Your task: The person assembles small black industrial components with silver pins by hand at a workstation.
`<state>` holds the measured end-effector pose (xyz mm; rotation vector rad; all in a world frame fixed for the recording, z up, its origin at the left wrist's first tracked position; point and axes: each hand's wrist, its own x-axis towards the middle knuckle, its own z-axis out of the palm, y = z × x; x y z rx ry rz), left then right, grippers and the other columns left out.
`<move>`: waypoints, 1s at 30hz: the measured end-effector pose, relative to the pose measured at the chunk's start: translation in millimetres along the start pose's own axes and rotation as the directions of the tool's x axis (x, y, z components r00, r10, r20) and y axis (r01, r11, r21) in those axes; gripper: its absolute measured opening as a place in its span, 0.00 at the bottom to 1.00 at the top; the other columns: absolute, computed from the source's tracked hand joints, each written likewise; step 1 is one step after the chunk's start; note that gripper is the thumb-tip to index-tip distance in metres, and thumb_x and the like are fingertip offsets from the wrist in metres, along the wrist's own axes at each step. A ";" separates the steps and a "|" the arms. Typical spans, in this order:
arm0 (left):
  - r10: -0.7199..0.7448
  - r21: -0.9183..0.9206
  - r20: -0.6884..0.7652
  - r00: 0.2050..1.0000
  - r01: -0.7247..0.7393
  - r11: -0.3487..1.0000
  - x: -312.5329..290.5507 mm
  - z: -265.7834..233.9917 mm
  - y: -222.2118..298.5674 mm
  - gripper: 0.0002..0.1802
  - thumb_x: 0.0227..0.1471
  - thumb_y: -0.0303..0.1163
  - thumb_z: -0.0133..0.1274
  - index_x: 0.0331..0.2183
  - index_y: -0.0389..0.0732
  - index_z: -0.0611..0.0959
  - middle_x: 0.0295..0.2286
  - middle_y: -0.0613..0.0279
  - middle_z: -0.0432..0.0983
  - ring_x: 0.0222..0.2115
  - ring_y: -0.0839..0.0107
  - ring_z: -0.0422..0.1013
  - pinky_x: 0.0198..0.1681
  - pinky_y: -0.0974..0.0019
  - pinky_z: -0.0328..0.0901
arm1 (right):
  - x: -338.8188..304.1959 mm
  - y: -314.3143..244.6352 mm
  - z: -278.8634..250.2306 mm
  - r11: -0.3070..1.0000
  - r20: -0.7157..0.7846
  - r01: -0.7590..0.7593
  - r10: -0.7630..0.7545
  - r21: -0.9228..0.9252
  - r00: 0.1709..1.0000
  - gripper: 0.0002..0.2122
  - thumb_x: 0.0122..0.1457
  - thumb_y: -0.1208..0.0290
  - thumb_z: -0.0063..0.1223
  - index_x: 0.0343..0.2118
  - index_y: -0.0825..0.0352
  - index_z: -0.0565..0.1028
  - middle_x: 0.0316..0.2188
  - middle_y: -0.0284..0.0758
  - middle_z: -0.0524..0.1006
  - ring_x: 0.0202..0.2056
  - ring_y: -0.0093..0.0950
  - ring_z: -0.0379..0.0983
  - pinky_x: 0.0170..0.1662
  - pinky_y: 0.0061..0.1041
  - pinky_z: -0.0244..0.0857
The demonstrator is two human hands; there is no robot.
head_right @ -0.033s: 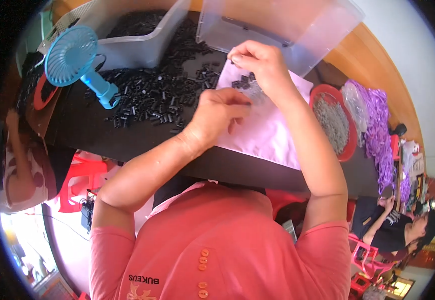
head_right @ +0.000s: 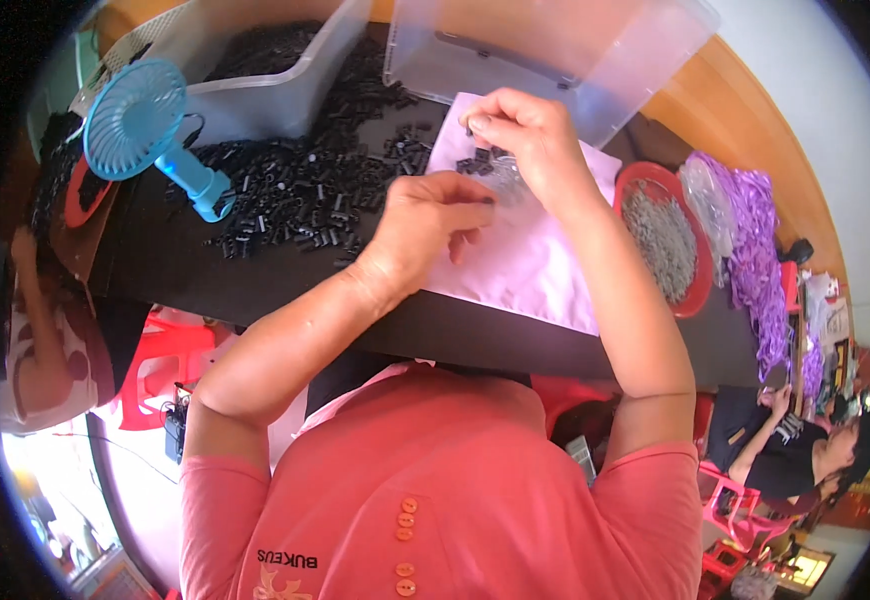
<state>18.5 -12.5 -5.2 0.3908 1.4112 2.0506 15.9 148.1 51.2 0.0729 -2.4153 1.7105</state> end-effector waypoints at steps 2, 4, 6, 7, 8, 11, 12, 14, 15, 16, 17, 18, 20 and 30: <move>-0.027 -0.065 0.015 1.000 0.028 0.998 0.2 0.7 5.2 0.07 0.47 0.21 0.58 0.32 0.31 0.82 0.23 0.61 0.77 0.18 0.77 0.69 0.18 0.74 0.63 | -27.8 -2.0 -7.7 0.999 -0.045 -0.043 0.044 0.019 0.998 0.06 0.57 0.75 0.52 0.33 0.72 0.79 0.29 0.31 0.77 0.31 0.19 0.70 0.39 0.19 0.65; -0.051 -0.120 0.025 0.998 0.053 0.991 1.1 3.0 6.1 0.07 0.48 0.20 0.57 0.33 0.31 0.82 0.23 0.59 0.77 0.18 0.76 0.70 0.19 0.73 0.64 | -46.5 0.4 -8.0 0.995 -0.088 -0.073 0.079 0.069 0.993 0.06 0.58 0.76 0.52 0.33 0.73 0.79 0.29 0.31 0.77 0.32 0.20 0.71 0.40 0.20 0.66; -0.077 -0.100 0.039 0.996 0.081 0.992 0.9 5.3 9.1 0.07 0.50 0.21 0.56 0.34 0.30 0.82 0.24 0.58 0.78 0.19 0.75 0.70 0.19 0.73 0.64 | -59.3 1.8 -7.0 0.994 -0.129 -0.057 0.068 0.092 0.989 0.06 0.58 0.77 0.53 0.34 0.73 0.79 0.29 0.32 0.77 0.32 0.21 0.72 0.40 0.21 0.67; -0.087 -0.104 0.049 0.995 0.091 0.990 1.8 4.9 9.7 0.07 0.51 0.21 0.56 0.35 0.30 0.82 0.25 0.57 0.78 0.19 0.75 0.70 0.19 0.73 0.64 | -61.5 5.7 -7.4 0.993 -0.139 -0.054 0.067 0.101 0.988 0.06 0.58 0.77 0.53 0.34 0.73 0.79 0.29 0.32 0.77 0.32 0.21 0.72 0.40 0.21 0.67; -0.095 -0.107 0.057 0.994 0.101 0.989 2.4 5.0 10.6 0.07 0.52 0.21 0.56 0.35 0.30 0.81 0.26 0.57 0.78 0.19 0.75 0.70 0.19 0.73 0.64 | -63.7 11.8 -7.8 0.995 -0.135 -0.032 0.045 0.098 0.990 0.06 0.58 0.75 0.52 0.35 0.71 0.79 0.29 0.30 0.77 0.33 0.20 0.71 0.41 0.20 0.65; -0.097 -0.088 0.054 0.994 0.102 0.991 2.8 4.3 9.3 0.08 0.50 0.21 0.57 0.34 0.28 0.81 0.25 0.57 0.78 0.19 0.74 0.71 0.18 0.72 0.64 | -67.3 15.2 -6.3 0.991 -0.131 -0.006 0.023 0.130 0.991 0.07 0.59 0.73 0.52 0.35 0.70 0.79 0.29 0.28 0.76 0.33 0.19 0.70 0.41 0.19 0.64; -0.088 -0.081 0.057 0.994 0.093 0.992 3.4 3.9 8.2 0.08 0.50 0.21 0.57 0.35 0.28 0.81 0.25 0.56 0.78 0.19 0.74 0.70 0.18 0.72 0.64 | -68.0 14.7 -5.3 0.990 -0.121 -0.012 0.029 0.138 0.992 0.07 0.59 0.74 0.52 0.35 0.70 0.79 0.29 0.28 0.76 0.32 0.19 0.70 0.40 0.19 0.64; -0.085 -0.063 0.051 0.995 0.089 0.994 3.8 4.5 7.5 0.08 0.50 0.21 0.57 0.35 0.29 0.81 0.25 0.56 0.78 0.19 0.74 0.70 0.18 0.72 0.64 | -68.9 17.7 -2.5 0.988 -0.118 -0.017 0.036 0.155 0.992 0.06 0.59 0.74 0.52 0.35 0.71 0.79 0.29 0.28 0.76 0.32 0.19 0.70 0.40 0.19 0.64; -0.078 -0.055 0.045 0.996 0.080 0.995 4.1 4.7 7.2 0.08 0.50 0.21 0.57 0.35 0.29 0.81 0.24 0.56 0.78 0.18 0.74 0.70 0.18 0.73 0.64 | -68.9 21.8 -0.5 0.988 -0.133 0.015 0.006 0.152 0.991 0.06 0.59 0.75 0.53 0.34 0.72 0.78 0.28 0.30 0.77 0.31 0.19 0.70 0.38 0.20 0.65; -0.081 -0.047 0.045 0.996 0.083 0.995 4.1 4.6 7.1 0.08 0.50 0.21 0.57 0.35 0.29 0.81 0.24 0.56 0.78 0.18 0.74 0.70 0.18 0.73 0.64 | -69.0 24.7 1.1 0.988 -0.147 0.048 -0.026 0.149 0.989 0.05 0.59 0.76 0.53 0.33 0.73 0.78 0.28 0.31 0.77 0.30 0.19 0.71 0.36 0.20 0.66; -0.075 -0.052 0.039 0.996 0.077 0.996 3.9 4.5 6.8 0.08 0.50 0.21 0.57 0.35 0.29 0.81 0.24 0.57 0.78 0.18 0.75 0.70 0.18 0.72 0.64 | -69.6 25.8 2.2 0.987 -0.151 0.049 -0.026 0.155 0.988 0.05 0.59 0.76 0.53 0.33 0.73 0.78 0.28 0.31 0.77 0.30 0.19 0.71 0.36 0.20 0.66; -0.069 -0.059 0.033 0.997 0.070 0.996 3.6 4.2 6.5 0.08 0.50 0.21 0.57 0.34 0.29 0.81 0.24 0.57 0.78 0.18 0.75 0.70 0.18 0.72 0.64 | -70.5 26.7 3.3 0.991 -0.161 0.080 -0.062 0.108 0.985 0.05 0.59 0.76 0.53 0.32 0.72 0.77 0.27 0.32 0.77 0.29 0.20 0.71 0.35 0.20 0.66; -0.064 -0.054 0.028 0.998 0.065 0.996 3.2 4.1 6.6 0.08 0.49 0.21 0.57 0.34 0.29 0.81 0.24 0.57 0.78 0.18 0.75 0.70 0.18 0.73 0.64 | -70.5 27.4 4.2 0.992 -0.171 0.109 -0.097 0.061 0.981 0.05 0.59 0.75 0.52 0.32 0.72 0.77 0.27 0.32 0.77 0.28 0.20 0.71 0.35 0.20 0.66; -0.023 0.044 0.015 1.000 0.022 0.999 0.6 6.1 9.9 0.06 0.50 0.21 0.57 0.33 0.30 0.81 0.23 0.58 0.77 0.18 0.76 0.69 0.17 0.73 0.62 | -74.6 30.0 19.9 0.912 -0.311 0.242 -0.348 -0.332 0.885 0.01 0.56 0.78 0.53 0.30 0.69 0.74 0.25 0.38 0.75 0.25 0.33 0.73 0.29 0.27 0.66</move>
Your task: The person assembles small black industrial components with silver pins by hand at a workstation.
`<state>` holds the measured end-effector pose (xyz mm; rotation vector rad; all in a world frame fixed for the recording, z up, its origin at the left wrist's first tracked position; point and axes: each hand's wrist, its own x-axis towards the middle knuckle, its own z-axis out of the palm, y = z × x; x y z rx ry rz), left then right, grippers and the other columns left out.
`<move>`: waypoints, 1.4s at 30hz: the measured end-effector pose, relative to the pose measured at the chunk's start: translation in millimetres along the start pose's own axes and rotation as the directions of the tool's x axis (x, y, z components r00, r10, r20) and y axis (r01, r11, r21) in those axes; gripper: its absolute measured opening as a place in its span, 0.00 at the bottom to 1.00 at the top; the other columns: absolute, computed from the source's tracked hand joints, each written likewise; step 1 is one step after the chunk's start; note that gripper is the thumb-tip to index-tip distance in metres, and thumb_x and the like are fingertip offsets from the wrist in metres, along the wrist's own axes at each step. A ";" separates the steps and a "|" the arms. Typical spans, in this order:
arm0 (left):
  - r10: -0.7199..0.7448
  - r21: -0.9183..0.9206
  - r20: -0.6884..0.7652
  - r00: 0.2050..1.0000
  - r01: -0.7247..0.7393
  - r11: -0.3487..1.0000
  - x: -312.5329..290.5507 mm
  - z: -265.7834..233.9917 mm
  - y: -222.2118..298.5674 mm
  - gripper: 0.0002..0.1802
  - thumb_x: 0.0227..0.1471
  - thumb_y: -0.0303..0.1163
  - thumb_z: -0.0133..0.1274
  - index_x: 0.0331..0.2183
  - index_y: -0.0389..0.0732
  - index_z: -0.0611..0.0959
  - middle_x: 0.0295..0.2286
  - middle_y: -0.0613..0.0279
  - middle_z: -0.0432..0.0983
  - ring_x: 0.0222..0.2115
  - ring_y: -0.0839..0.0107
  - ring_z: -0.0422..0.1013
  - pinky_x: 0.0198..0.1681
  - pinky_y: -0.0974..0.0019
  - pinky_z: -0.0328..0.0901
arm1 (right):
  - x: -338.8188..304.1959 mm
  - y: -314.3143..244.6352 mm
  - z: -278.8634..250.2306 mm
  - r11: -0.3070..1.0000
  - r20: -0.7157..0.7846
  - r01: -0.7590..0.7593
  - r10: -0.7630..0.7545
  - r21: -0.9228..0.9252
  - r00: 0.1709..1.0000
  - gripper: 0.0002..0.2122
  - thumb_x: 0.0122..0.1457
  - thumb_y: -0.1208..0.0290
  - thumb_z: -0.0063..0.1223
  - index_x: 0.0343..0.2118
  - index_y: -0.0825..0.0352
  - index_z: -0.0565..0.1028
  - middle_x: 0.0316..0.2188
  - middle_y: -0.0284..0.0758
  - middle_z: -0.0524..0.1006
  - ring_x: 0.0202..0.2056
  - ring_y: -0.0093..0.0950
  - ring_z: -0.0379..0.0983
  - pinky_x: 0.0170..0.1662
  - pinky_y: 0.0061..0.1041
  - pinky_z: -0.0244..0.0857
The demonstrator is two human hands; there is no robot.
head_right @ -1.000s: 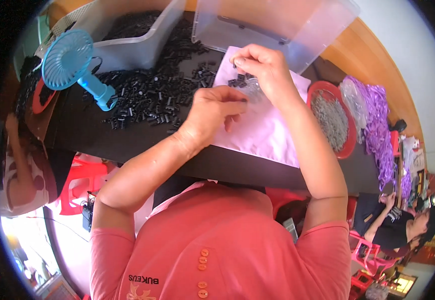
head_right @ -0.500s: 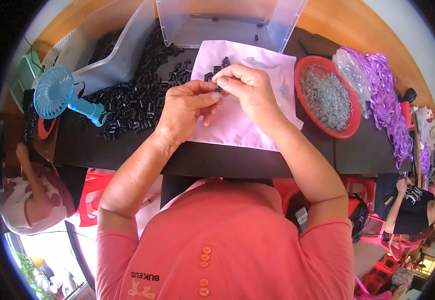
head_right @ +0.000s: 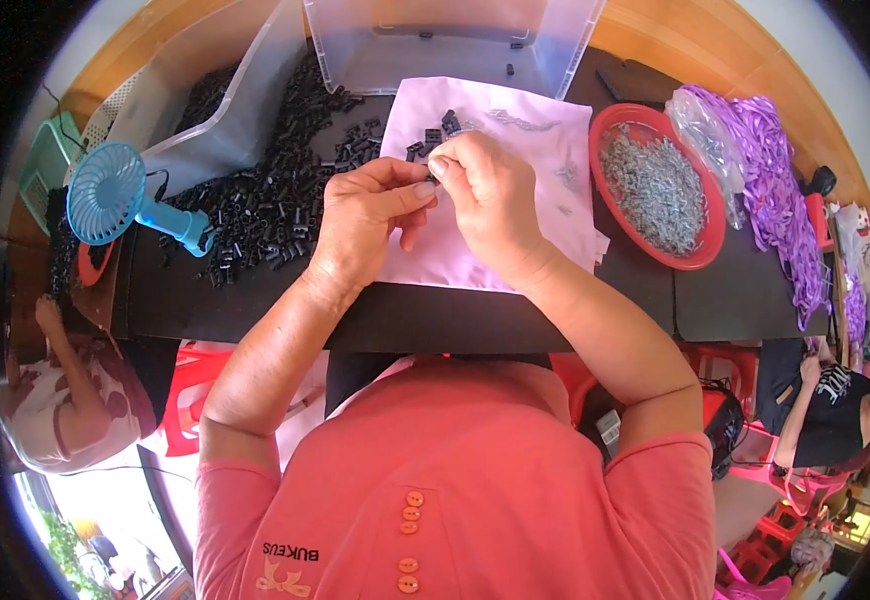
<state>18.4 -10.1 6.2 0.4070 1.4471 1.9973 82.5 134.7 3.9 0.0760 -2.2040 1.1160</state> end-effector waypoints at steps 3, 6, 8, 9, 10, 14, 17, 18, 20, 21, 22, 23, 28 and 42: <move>0.014 0.020 -0.039 0.999 -0.013 1.000 -1.2 2.0 -1.0 0.05 0.48 0.20 0.58 0.31 0.30 0.81 0.21 0.61 0.76 0.18 0.78 0.69 0.15 0.75 0.61 | -4.8 -1.7 6.3 0.985 -0.075 0.111 -0.121 -0.132 0.990 0.01 0.56 0.79 0.52 0.30 0.67 0.72 0.25 0.38 0.75 0.24 0.37 0.73 0.27 0.30 0.65; 0.045 0.054 -0.060 0.997 -0.042 0.998 -3.3 1.1 -2.8 0.04 0.47 0.20 0.58 0.30 0.31 0.81 0.21 0.63 0.75 0.18 0.79 0.68 0.15 0.76 0.61 | -8.9 -3.0 9.0 0.978 -0.077 0.143 -0.155 -0.150 0.985 0.01 0.56 0.79 0.51 0.30 0.66 0.71 0.25 0.37 0.75 0.24 0.37 0.73 0.26 0.32 0.65; 0.060 0.077 -0.078 0.995 -0.054 0.996 -2.2 -0.8 -3.9 0.04 0.47 0.20 0.58 0.30 0.32 0.81 0.21 0.64 0.75 0.18 0.80 0.68 0.15 0.76 0.60 | -9.7 -4.1 9.3 0.980 -0.070 0.145 -0.155 -0.134 0.985 0.01 0.56 0.79 0.51 0.30 0.66 0.71 0.25 0.37 0.75 0.23 0.37 0.73 0.26 0.32 0.65; 0.074 0.099 -0.094 0.993 -0.065 0.993 -1.7 -1.6 -3.8 0.04 0.48 0.20 0.58 0.30 0.32 0.81 0.21 0.65 0.75 0.18 0.81 0.67 0.16 0.77 0.60 | -9.2 -5.0 8.6 0.987 -0.060 0.103 -0.111 -0.123 0.992 0.01 0.56 0.79 0.51 0.29 0.66 0.72 0.25 0.38 0.75 0.23 0.37 0.73 0.26 0.32 0.65; 0.073 0.101 -0.095 0.993 -0.063 0.993 -1.7 -1.7 -3.3 0.04 0.48 0.20 0.58 0.30 0.32 0.81 0.21 0.65 0.75 0.18 0.81 0.67 0.16 0.77 0.60 | -8.7 -5.7 7.5 0.992 -0.049 0.060 -0.066 -0.112 0.997 0.01 0.56 0.79 0.51 0.29 0.67 0.72 0.24 0.38 0.75 0.23 0.38 0.73 0.26 0.32 0.65; 0.104 0.196 -0.056 0.993 -0.092 0.976 -3.4 1.4 0.0 0.04 0.48 0.20 0.58 0.31 0.32 0.81 0.20 0.65 0.74 0.17 0.81 0.66 0.16 0.77 0.59 | -3.6 -6.3 -2.2 0.999 0.000 0.012 -0.012 -0.043 1.000 0.01 0.55 0.79 0.52 0.28 0.68 0.72 0.23 0.39 0.75 0.23 0.38 0.73 0.26 0.32 0.65; 0.115 0.217 -0.051 0.992 -0.101 0.971 -4.1 3.0 0.8 0.04 0.49 0.21 0.57 0.31 0.32 0.81 0.20 0.65 0.73 0.16 0.81 0.65 0.17 0.76 0.59 | -3.0 -6.5 -5.7 0.999 0.023 -0.018 0.019 -0.034 1.000 0.01 0.54 0.80 0.52 0.28 0.69 0.72 0.22 0.40 0.75 0.24 0.39 0.73 0.27 0.32 0.65; 0.119 0.234 -0.056 0.991 -0.103 0.967 -4.1 3.0 0.8 0.05 0.49 0.21 0.57 0.31 0.32 0.81 0.19 0.65 0.73 0.16 0.81 0.65 0.17 0.76 0.58 | -2.7 -5.2 -5.7 1.000 0.032 -0.005 0.006 -0.029 0.999 0.01 0.54 0.80 0.52 0.28 0.69 0.72 0.23 0.40 0.75 0.24 0.39 0.73 0.27 0.32 0.65; 0.133 0.266 -0.054 0.990 -0.114 0.957 -4.3 3.2 0.9 0.04 0.49 0.21 0.57 0.31 0.32 0.81 0.19 0.65 0.73 0.16 0.81 0.65 0.17 0.77 0.58 | -2.5 -4.9 -6.9 1.000 0.040 -0.001 0.002 -0.022 0.999 0.01 0.54 0.80 0.52 0.28 0.69 0.72 0.23 0.40 0.75 0.24 0.39 0.73 0.27 0.32 0.65; 0.154 0.296 -0.052 0.987 -0.132 0.946 -3.8 3.4 0.6 0.04 0.49 0.21 0.57 0.31 0.32 0.81 0.19 0.65 0.73 0.16 0.81 0.64 0.17 0.77 0.58 | -1.3 -6.1 -8.4 0.999 0.052 0.003 -0.001 -0.037 0.999 0.01 0.54 0.79 0.52 0.28 0.69 0.72 0.23 0.40 0.75 0.24 0.39 0.73 0.27 0.32 0.65; 0.197 0.335 -0.044 0.980 -0.171 0.927 -2.8 3.5 -0.5 0.04 0.49 0.21 0.57 0.31 0.32 0.81 0.19 0.65 0.72 0.16 0.81 0.64 0.17 0.77 0.58 | -0.6 -6.2 -9.1 0.999 0.066 0.008 -0.004 -0.051 0.998 0.01 0.54 0.79 0.52 0.27 0.69 0.72 0.23 0.40 0.75 0.25 0.39 0.73 0.27 0.33 0.64; 0.189 0.336 -0.044 0.981 -0.163 0.928 -2.2 3.4 0.1 0.04 0.49 0.21 0.57 0.31 0.32 0.81 0.19 0.65 0.72 0.16 0.81 0.64 0.17 0.77 0.58 | 0.0 -4.9 -8.8 0.999 0.065 0.000 0.003 -0.050 0.998 0.01 0.54 0.79 0.52 0.27 0.69 0.72 0.23 0.40 0.75 0.25 0.39 0.73 0.27 0.33 0.64; 0.045 0.176 0.002 0.999 -0.045 0.983 0.3 -3.6 7.9 0.05 0.50 0.20 0.56 0.32 0.30 0.80 0.21 0.61 0.75 0.16 0.78 0.66 0.17 0.75 0.59 | 8.9 3.1 -11.2 0.917 0.122 0.345 -0.327 -0.200 0.937 0.02 0.55 0.77 0.52 0.29 0.67 0.71 0.24 0.39 0.73 0.25 0.40 0.72 0.27 0.34 0.64; 0.303 0.477 -0.004 0.953 -0.265 0.838 -1.2 -2.5 -9.5 0.05 0.46 0.20 0.59 0.30 0.32 0.81 0.22 0.63 0.77 0.23 0.78 0.70 0.27 0.73 0.67 | 1.3 -7.0 -5.1 0.876 0.144 0.296 -0.260 -0.381 0.955 0.05 0.52 0.84 0.50 0.30 0.68 0.72 0.24 0.38 0.73 0.25 0.36 0.73 0.27 0.30 0.66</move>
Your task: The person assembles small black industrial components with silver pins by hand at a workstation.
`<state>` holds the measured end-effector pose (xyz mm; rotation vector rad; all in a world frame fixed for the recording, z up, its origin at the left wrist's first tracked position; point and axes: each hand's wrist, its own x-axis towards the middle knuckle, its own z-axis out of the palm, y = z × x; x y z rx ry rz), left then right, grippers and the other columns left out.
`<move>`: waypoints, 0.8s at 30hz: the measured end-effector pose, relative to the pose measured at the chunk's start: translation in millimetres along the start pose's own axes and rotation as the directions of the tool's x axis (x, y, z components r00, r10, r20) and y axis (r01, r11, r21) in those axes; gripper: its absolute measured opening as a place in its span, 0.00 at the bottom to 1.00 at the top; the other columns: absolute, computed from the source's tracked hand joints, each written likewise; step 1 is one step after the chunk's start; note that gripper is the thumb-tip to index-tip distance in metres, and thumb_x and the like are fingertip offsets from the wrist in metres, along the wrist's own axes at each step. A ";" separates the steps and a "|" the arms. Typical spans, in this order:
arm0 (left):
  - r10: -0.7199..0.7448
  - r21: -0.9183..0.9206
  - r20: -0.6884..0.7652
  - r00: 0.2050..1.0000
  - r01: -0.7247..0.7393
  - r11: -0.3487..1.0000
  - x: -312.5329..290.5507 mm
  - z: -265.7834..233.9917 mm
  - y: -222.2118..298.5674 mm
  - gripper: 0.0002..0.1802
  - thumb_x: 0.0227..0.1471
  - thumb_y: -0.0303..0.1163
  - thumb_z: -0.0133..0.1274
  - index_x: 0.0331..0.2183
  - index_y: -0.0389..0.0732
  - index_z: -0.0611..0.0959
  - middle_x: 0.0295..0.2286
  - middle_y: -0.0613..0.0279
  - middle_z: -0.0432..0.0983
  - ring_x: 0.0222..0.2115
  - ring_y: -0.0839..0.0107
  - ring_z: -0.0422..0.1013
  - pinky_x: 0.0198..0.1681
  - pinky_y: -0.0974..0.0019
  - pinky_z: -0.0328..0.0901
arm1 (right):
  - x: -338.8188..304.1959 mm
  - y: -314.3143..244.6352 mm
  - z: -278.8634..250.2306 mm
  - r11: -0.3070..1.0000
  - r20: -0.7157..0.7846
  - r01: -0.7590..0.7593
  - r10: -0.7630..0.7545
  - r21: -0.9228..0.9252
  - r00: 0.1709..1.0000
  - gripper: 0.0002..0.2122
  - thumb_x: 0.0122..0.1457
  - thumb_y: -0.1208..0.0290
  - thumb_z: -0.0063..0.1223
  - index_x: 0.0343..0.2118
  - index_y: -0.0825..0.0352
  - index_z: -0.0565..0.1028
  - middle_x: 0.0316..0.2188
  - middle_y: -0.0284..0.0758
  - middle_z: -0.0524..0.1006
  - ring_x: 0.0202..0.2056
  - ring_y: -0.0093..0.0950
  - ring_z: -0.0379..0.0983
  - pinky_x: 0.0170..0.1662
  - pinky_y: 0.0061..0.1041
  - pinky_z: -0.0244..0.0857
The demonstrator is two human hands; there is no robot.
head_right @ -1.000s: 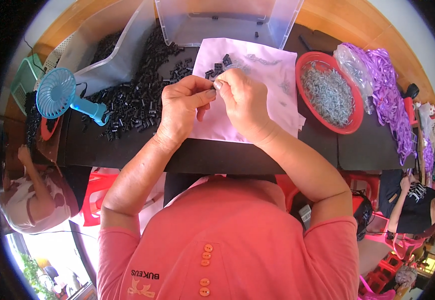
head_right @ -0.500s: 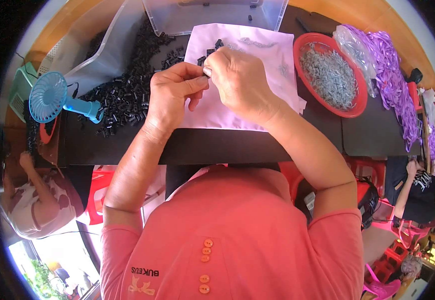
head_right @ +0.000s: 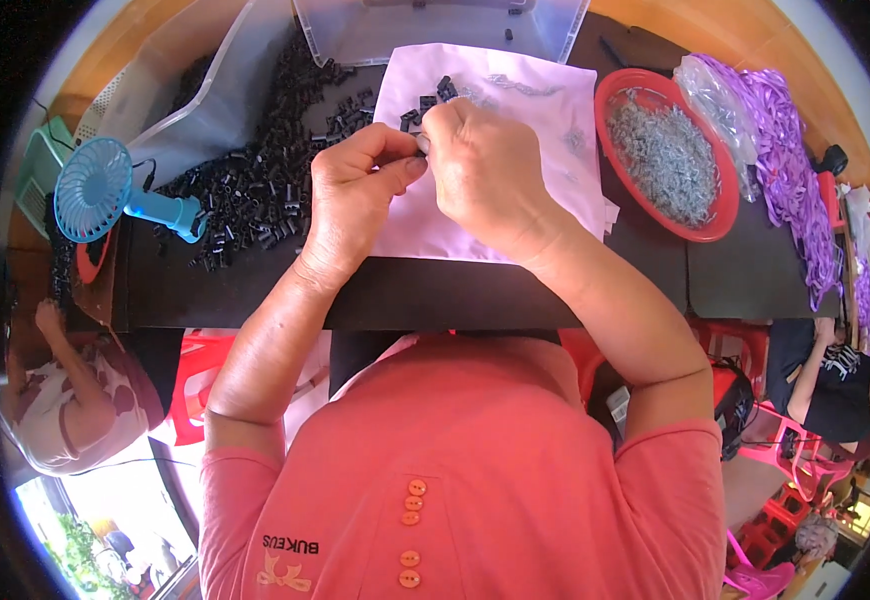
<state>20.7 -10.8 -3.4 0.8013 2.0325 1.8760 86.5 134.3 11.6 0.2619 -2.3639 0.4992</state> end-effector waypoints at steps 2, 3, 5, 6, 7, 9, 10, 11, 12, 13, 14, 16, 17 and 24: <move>0.059 0.061 -0.013 0.998 -0.058 0.996 0.4 0.1 -1.3 0.06 0.48 0.19 0.59 0.32 0.34 0.81 0.22 0.69 0.75 0.24 0.84 0.68 0.28 0.78 0.64 | 0.5 -1.2 0.7 0.999 0.003 0.005 -0.005 -0.046 1.000 0.05 0.51 0.84 0.50 0.30 0.68 0.72 0.24 0.38 0.73 0.25 0.37 0.73 0.26 0.31 0.65; 0.058 0.062 -0.014 0.998 -0.057 0.996 -0.1 -0.2 -0.2 0.06 0.48 0.19 0.59 0.32 0.34 0.81 0.22 0.69 0.75 0.24 0.84 0.68 0.28 0.78 0.64 | 0.3 -1.4 1.4 0.998 -0.003 0.014 -0.014 -0.056 1.000 0.05 0.51 0.84 0.50 0.30 0.68 0.72 0.24 0.38 0.73 0.24 0.37 0.73 0.26 0.32 0.65; 0.025 0.012 -0.022 0.999 -0.024 1.000 0.1 0.4 4.8 0.05 0.46 0.20 0.59 0.29 0.32 0.81 0.22 0.64 0.77 0.24 0.79 0.70 0.30 0.74 0.66 | -0.5 0.2 2.7 0.997 -0.010 0.024 -0.025 -0.070 1.000 0.05 0.51 0.83 0.49 0.31 0.68 0.72 0.24 0.38 0.73 0.24 0.38 0.73 0.26 0.32 0.65; 0.027 0.012 -0.022 0.999 -0.026 1.000 1.1 0.0 7.7 0.05 0.46 0.20 0.59 0.29 0.32 0.81 0.22 0.64 0.77 0.24 0.79 0.70 0.30 0.74 0.66 | -1.4 2.0 5.3 0.999 -0.057 0.021 -0.023 -0.033 0.998 0.04 0.49 0.81 0.51 0.29 0.67 0.71 0.23 0.37 0.72 0.24 0.38 0.72 0.25 0.33 0.64; -0.089 -0.087 0.004 0.996 0.089 0.992 2.1 -1.4 11.1 0.04 0.46 0.20 0.59 0.29 0.32 0.81 0.22 0.64 0.76 0.22 0.80 0.69 0.27 0.75 0.65 | -1.7 3.0 7.7 1.000 -0.104 0.022 -0.021 0.006 0.994 0.05 0.47 0.79 0.53 0.27 0.66 0.70 0.22 0.37 0.70 0.24 0.38 0.70 0.24 0.34 0.63; -0.196 -0.183 0.038 0.980 0.200 0.963 3.3 -3.7 14.6 0.03 0.47 0.20 0.59 0.29 0.32 0.81 0.22 0.64 0.76 0.21 0.80 0.68 0.24 0.75 0.64 | -2.6 2.3 10.1 0.999 -0.126 0.027 -0.023 0.024 0.992 0.04 0.48 0.79 0.53 0.27 0.66 0.70 0.22 0.37 0.70 0.23 0.38 0.70 0.24 0.34 0.63; -0.262 -0.278 0.079 0.962 0.273 0.921 3.3 -5.2 15.3 0.03 0.47 0.20 0.59 0.28 0.32 0.81 0.21 0.65 0.76 0.19 0.81 0.67 0.21 0.76 0.61 | -2.9 1.4 11.0 0.999 -0.147 0.028 -0.021 0.043 0.989 0.04 0.49 0.80 0.53 0.27 0.66 0.70 0.23 0.37 0.71 0.23 0.38 0.70 0.25 0.34 0.63; -0.321 -0.366 0.126 0.939 0.344 0.864 3.5 -6.5 15.8 0.02 0.47 0.20 0.59 0.28 0.33 0.82 0.21 0.65 0.75 0.18 0.81 0.66 0.18 0.76 0.59 | -2.8 0.6 11.3 0.999 -0.147 0.031 -0.025 0.043 0.989 0.04 0.49 0.80 0.53 0.27 0.66 0.70 0.23 0.37 0.71 0.23 0.38 0.70 0.25 0.34 0.63; -0.318 -0.367 0.123 0.940 0.341 0.865 4.1 -7.4 15.7 0.02 0.47 0.20 0.59 0.28 0.33 0.82 0.21 0.65 0.75 0.18 0.81 0.66 0.18 0.76 0.59 | -2.8 -0.1 11.3 0.996 -0.147 0.023 -0.010 0.082 0.989 0.04 0.51 0.80 0.52 0.28 0.66 0.70 0.23 0.37 0.71 0.23 0.38 0.70 0.25 0.34 0.63; -0.331 -0.391 0.134 0.934 0.356 0.848 4.7 -8.1 15.4 0.02 0.47 0.20 0.59 0.28 0.33 0.82 0.21 0.65 0.75 0.18 0.81 0.66 0.16 0.76 0.58 | -2.6 -0.3 11.2 0.993 -0.146 0.013 0.004 0.121 0.989 0.03 0.52 0.81 0.51 0.28 0.66 0.70 0.24 0.37 0.71 0.24 0.39 0.71 0.26 0.34 0.64; -0.343 -0.415 0.145 0.928 0.371 0.831 5.2 -8.6 15.1 0.02 0.47 0.20 0.59 0.28 0.33 0.82 0.21 0.64 0.75 0.17 0.81 0.65 0.15 0.75 0.57 | -3.1 0.7 12.1 0.993 -0.146 0.016 0.001 0.120 0.989 0.03 0.52 0.81 0.51 0.28 0.66 0.70 0.24 0.37 0.71 0.24 0.39 0.71 0.26 0.34 0.64; -0.310 -0.377 0.134 0.941 0.338 0.862 4.2 -8.2 13.5 0.03 0.48 0.21 0.58 0.29 0.33 0.81 0.21 0.64 0.75 0.17 0.81 0.65 0.16 0.76 0.57 | -5.1 2.8 14.4 0.977 -0.123 -0.043 0.070 0.208 0.990 0.03 0.54 0.81 0.51 0.29 0.67 0.71 0.24 0.38 0.72 0.24 0.39 0.72 0.27 0.34 0.64; -0.279 -0.336 0.126 0.952 0.306 0.891 3.2 -7.6 12.9 0.03 0.50 0.22 0.57 0.31 0.33 0.81 0.21 0.64 0.75 0.16 0.81 0.65 0.16 0.77 0.56 | -4.7 2.4 13.5 0.977 -0.121 -0.041 0.068 0.210 0.990 0.03 0.54 0.81 0.51 0.29 0.67 0.71 0.24 0.38 0.72 0.24 0.39 0.72 0.27 0.34 0.64; -0.203 -0.229 0.065 0.977 0.213 0.950 1.9 -3.0 11.9 0.04 0.49 0.22 0.59 0.30 0.34 0.82 0.19 0.67 0.74 0.16 0.83 0.64 0.16 0.78 0.56 | -3.9 -2.0 8.4 0.981 -0.119 -0.059 0.082 0.185 0.990 0.03 0.54 0.82 0.50 0.30 0.67 0.71 0.24 0.38 0.73 0.24 0.39 0.73 0.27 0.33 0.65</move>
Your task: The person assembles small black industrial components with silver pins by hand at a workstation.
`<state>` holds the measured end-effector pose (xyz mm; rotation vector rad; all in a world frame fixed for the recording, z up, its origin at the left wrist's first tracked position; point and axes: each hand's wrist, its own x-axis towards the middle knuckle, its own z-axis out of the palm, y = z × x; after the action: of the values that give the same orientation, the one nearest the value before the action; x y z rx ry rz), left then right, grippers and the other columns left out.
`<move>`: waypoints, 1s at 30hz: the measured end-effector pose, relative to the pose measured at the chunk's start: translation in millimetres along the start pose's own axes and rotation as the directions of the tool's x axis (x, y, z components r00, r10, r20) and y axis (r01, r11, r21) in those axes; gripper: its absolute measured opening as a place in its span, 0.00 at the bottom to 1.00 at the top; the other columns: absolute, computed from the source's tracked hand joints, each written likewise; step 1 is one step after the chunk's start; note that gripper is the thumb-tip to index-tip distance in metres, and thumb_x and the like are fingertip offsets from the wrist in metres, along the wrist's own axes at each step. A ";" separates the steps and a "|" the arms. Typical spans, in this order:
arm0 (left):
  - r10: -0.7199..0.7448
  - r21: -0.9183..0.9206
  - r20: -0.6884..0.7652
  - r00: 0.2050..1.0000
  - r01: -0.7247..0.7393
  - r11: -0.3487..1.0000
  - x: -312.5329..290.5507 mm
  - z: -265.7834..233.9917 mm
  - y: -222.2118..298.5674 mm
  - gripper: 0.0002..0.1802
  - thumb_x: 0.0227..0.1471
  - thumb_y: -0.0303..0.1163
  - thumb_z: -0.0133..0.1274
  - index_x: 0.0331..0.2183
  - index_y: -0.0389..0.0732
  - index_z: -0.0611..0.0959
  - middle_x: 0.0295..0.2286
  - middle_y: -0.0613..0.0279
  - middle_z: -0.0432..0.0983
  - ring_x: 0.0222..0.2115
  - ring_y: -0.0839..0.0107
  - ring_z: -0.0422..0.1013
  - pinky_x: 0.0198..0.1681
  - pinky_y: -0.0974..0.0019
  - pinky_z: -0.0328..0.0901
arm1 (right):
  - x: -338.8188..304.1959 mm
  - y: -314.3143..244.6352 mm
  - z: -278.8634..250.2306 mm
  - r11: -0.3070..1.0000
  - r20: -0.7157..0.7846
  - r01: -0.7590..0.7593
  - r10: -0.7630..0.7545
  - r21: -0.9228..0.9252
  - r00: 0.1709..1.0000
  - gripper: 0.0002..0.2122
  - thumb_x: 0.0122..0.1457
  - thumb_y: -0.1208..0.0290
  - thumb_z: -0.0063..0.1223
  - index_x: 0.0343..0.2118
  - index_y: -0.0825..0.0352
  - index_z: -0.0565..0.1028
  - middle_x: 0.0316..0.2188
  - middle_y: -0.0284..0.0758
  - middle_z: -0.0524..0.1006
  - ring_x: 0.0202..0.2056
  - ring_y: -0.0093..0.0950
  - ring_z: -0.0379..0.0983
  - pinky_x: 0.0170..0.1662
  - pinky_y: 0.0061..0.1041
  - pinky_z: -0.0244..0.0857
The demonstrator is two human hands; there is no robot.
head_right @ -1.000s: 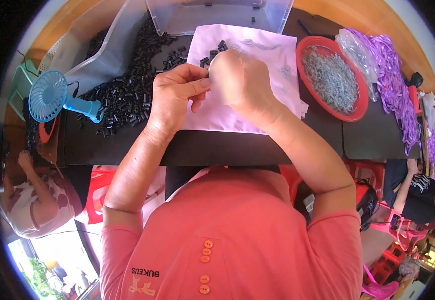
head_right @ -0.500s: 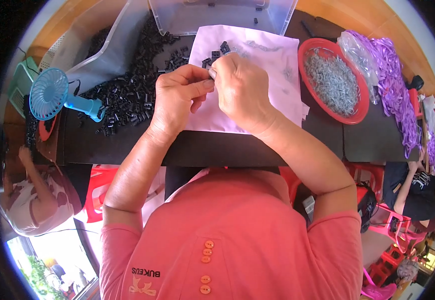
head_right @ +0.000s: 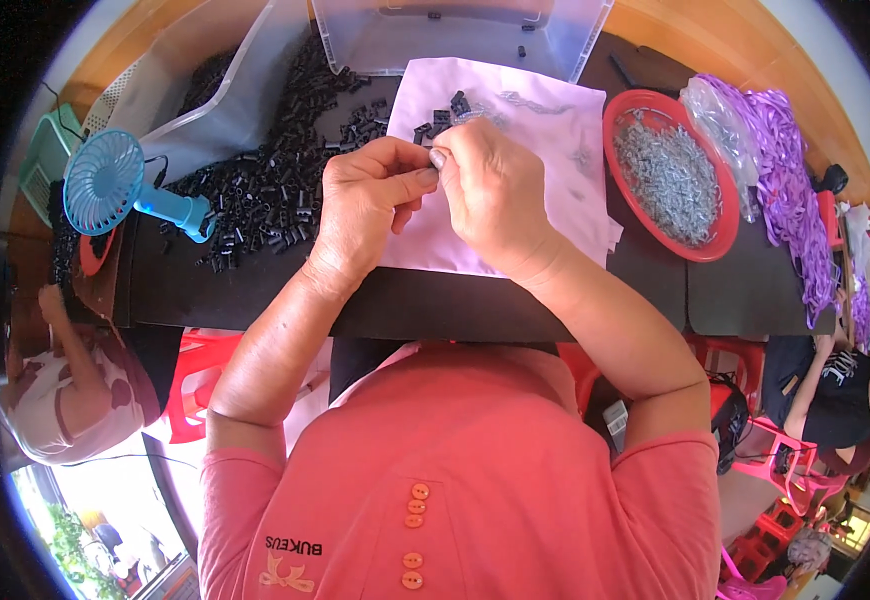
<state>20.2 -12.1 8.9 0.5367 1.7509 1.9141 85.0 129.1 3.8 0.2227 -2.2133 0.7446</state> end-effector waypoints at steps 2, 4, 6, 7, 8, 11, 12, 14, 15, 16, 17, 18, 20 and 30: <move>-0.010 0.009 -0.005 1.000 0.010 1.000 -0.4 0.4 0.3 0.03 0.49 0.22 0.58 0.31 0.34 0.82 0.19 0.67 0.73 0.17 0.83 0.64 0.16 0.78 0.56 | -0.5 -0.2 0.0 0.999 -0.002 0.025 -0.025 -0.035 1.000 0.03 0.55 0.81 0.50 0.30 0.67 0.71 0.25 0.38 0.73 0.24 0.38 0.73 0.27 0.32 0.66; 0.003 0.012 -0.003 1.000 -0.003 1.000 -0.5 -0.1 -0.4 0.03 0.49 0.22 0.58 0.31 0.34 0.82 0.20 0.67 0.74 0.17 0.83 0.64 0.17 0.78 0.56 | -1.4 1.1 1.0 0.999 -0.002 -0.024 0.024 0.032 1.000 0.03 0.54 0.81 0.50 0.31 0.67 0.72 0.25 0.38 0.74 0.24 0.38 0.73 0.27 0.32 0.66; 0.015 0.015 -0.003 1.000 -0.015 1.000 0.1 -0.5 0.4 0.04 0.50 0.22 0.58 0.31 0.34 0.81 0.20 0.67 0.74 0.17 0.83 0.64 0.17 0.78 0.56 | 1.4 3.5 1.7 0.991 0.003 -0.065 0.065 0.116 0.998 0.03 0.55 0.81 0.50 0.31 0.67 0.72 0.25 0.38 0.74 0.24 0.38 0.73 0.27 0.32 0.66; -0.001 -0.008 0.001 1.000 0.001 1.000 0.2 -0.4 0.8 0.04 0.50 0.22 0.57 0.31 0.33 0.81 0.20 0.67 0.74 0.17 0.83 0.65 0.17 0.78 0.57 | 1.8 4.2 1.8 0.974 0.013 -0.108 0.108 0.196 0.994 0.03 0.55 0.81 0.50 0.32 0.67 0.73 0.25 0.38 0.74 0.24 0.38 0.73 0.27 0.32 0.66; -0.017 -0.032 0.006 1.000 0.017 0.999 0.2 -0.4 1.2 0.04 0.50 0.22 0.57 0.31 0.33 0.81 0.21 0.66 0.74 0.17 0.82 0.65 0.17 0.78 0.57 | 2.3 4.1 0.2 0.974 0.014 -0.109 0.109 0.197 0.994 0.03 0.55 0.81 0.50 0.32 0.67 0.73 0.25 0.38 0.74 0.24 0.38 0.73 0.27 0.32 0.66; -0.049 -0.057 0.017 0.999 0.050 0.997 0.0 0.3 1.6 0.04 0.50 0.22 0.57 0.31 0.33 0.82 0.21 0.66 0.75 0.17 0.82 0.65 0.17 0.77 0.58 | 3.7 4.0 -4.7 0.975 0.093 -0.140 0.125 0.170 0.988 0.04 0.54 0.83 0.50 0.31 0.67 0.73 0.25 0.38 0.74 0.24 0.38 0.73 0.28 0.32 0.67; -0.049 -0.057 0.018 0.999 0.050 0.997 0.0 0.8 1.3 0.04 0.50 0.22 0.57 0.31 0.33 0.82 0.21 0.66 0.75 0.17 0.82 0.65 0.17 0.77 0.58 | 3.4 3.5 -4.6 0.996 0.064 -0.054 0.049 0.073 0.997 0.05 0.53 0.83 0.50 0.31 0.67 0.72 0.25 0.38 0.74 0.25 0.38 0.73 0.28 0.33 0.66; -0.027 0.014 -0.003 1.000 0.027 1.000 -0.5 1.5 -0.9 0.04 0.49 0.22 0.57 0.31 0.33 0.82 0.20 0.66 0.74 0.17 0.82 0.65 0.16 0.77 0.58 | 2.1 1.5 -3.4 0.999 0.045 0.028 -0.026 -0.026 0.999 0.06 0.52 0.84 0.50 0.31 0.67 0.72 0.25 0.38 0.74 0.25 0.38 0.73 0.28 0.33 0.66; -0.029 0.014 -0.003 1.000 0.029 0.999 -0.6 1.9 -1.6 0.04 0.49 0.22 0.57 0.31 0.33 0.82 0.20 0.66 0.74 0.17 0.82 0.65 0.16 0.77 0.58 | 2.2 -0.7 -2.8 0.994 0.045 0.062 -0.058 -0.091 0.997 0.06 0.51 0.84 0.50 0.31 0.67 0.72 0.25 0.38 0.73 0.25 0.38 0.73 0.28 0.33 0.66; -0.004 0.017 -0.017 1.000 0.004 1.000 -1.3 2.5 -2.0 0.03 0.48 0.21 0.58 0.30 0.33 0.81 0.20 0.66 0.74 0.18 0.82 0.66 0.17 0.77 0.59 | 1.6 -2.3 -2.7 0.983 0.048 0.095 -0.089 -0.156 0.995 0.07 0.50 0.85 0.50 0.31 0.67 0.71 0.26 0.38 0.73 0.26 0.38 0.72 0.29 0.34 0.66; 0.021 0.020 -0.032 0.999 -0.020 1.000 -1.8 2.8 -2.3 0.03 0.47 0.20 0.58 0.28 0.33 0.81 0.21 0.67 0.74 0.19 0.82 0.66 0.18 0.78 0.59 | 0.4 -1.8 -1.9 0.983 0.049 0.093 -0.087 -0.156 0.995 0.07 0.50 0.85 0.50 0.31 0.67 0.71 0.26 0.38 0.73 0.26 0.38 0.72 0.29 0.34 0.66; 0.019 0.019 -0.031 0.999 -0.018 1.000 -2.1 2.7 -2.6 0.03 0.47 0.20 0.58 0.28 0.33 0.81 0.21 0.67 0.74 0.19 0.82 0.66 0.18 0.78 0.59 | -1.3 -0.4 -0.3 0.997 0.038 0.026 -0.023 -0.071 0.999 0.06 0.51 0.85 0.50 0.31 0.67 0.71 0.26 0.38 0.73 0.26 0.38 0.72 0.29 0.33 0.66; 0.027 -0.027 -0.036 0.999 -0.028 0.999 -2.1 2.1 -2.4 0.03 0.46 0.20 0.58 0.28 0.33 0.81 0.20 0.67 0.74 0.19 0.81 0.66 0.19 0.77 0.60 | -3.7 0.7 2.4 0.999 0.033 -0.040 0.040 0.014 0.999 0.06 0.51 0.85 0.50 0.31 0.67 0.71 0.27 0.38 0.73 0.26 0.39 0.72 0.29 0.33 0.66; -0.091 -0.304 0.000 0.996 0.087 0.949 6.3 -10.5 2.2 0.05 0.50 0.22 0.56 0.31 0.29 0.81 0.24 0.57 0.76 0.20 0.74 0.69 0.21 0.73 0.63 | 0.1 -0.3 1.8 0.976 0.057 -0.102 0.093 0.193 0.994 0.15 0.46 0.80 0.58 0.39 0.65 0.72 0.27 0.36 0.72 0.27 0.35 0.72 0.31 0.31 0.67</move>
<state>8.8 -16.9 9.8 0.3256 1.4239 2.0741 83.9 127.8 3.1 0.2319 -2.2085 1.0226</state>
